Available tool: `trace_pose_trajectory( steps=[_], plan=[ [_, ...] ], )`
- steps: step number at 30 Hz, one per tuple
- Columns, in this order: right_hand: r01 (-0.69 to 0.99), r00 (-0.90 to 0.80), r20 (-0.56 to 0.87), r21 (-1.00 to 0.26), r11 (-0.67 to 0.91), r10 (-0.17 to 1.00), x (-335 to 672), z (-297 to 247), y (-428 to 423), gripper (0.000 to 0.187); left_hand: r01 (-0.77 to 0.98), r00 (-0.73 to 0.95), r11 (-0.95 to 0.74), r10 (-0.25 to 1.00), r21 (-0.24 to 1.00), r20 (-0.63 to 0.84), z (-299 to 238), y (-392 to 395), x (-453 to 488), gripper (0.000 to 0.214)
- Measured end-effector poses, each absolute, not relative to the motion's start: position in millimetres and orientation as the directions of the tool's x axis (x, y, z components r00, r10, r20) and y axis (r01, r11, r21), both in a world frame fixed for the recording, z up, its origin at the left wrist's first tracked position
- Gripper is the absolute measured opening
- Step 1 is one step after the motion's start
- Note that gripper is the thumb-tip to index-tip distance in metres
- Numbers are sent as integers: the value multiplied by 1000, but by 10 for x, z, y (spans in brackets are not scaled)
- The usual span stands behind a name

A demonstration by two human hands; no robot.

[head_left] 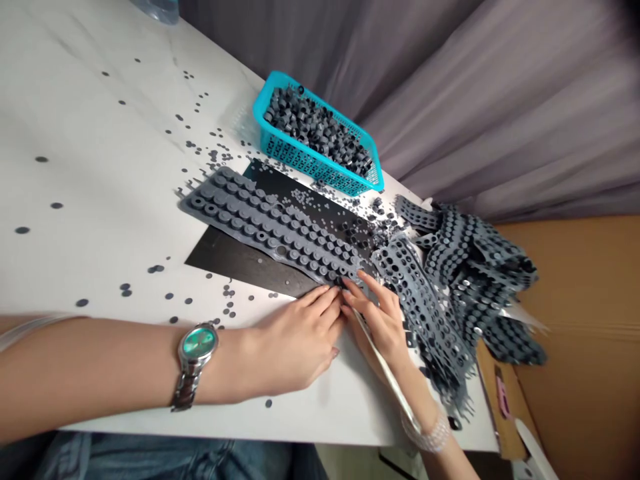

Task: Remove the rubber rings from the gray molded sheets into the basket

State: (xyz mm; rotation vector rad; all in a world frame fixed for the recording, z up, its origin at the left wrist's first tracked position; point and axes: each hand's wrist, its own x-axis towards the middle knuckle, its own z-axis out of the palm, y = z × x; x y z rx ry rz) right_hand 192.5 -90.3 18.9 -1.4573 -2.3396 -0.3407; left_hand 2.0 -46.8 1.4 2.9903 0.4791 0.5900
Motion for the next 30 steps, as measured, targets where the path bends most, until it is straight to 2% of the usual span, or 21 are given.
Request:
trace_pose_trajectory(
  steps=[7,11,13,16,20,24,30],
  plan=[
    [848,-514,409,113,517,754,1963,218,-842,25,292,875,-951,308,100,374,11,-470,19,49],
    [827,-549,339,86,556,764,2018,196,-808,30,298,878,-948,317,109,360,17,-473,18,52],
    [873,-458,412,39,487,788,2052,186,-774,31,300,881,-947,321,114,346,20,-473,13,53],
    [953,-235,573,-26,303,786,2110,193,-728,30,288,887,-952,307,105,344,12,-471,1,53],
    [977,-130,537,-76,201,834,2130,233,-738,17,282,883,-954,298,97,361,-2,-470,-7,53],
    [954,-212,456,-97,285,864,2030,259,-765,16,295,880,-949,315,112,356,16,-461,-6,53],
    [885,-404,426,-43,464,810,1872,274,-667,20,288,878,-950,314,123,363,32,-448,-9,52]
  ],
)
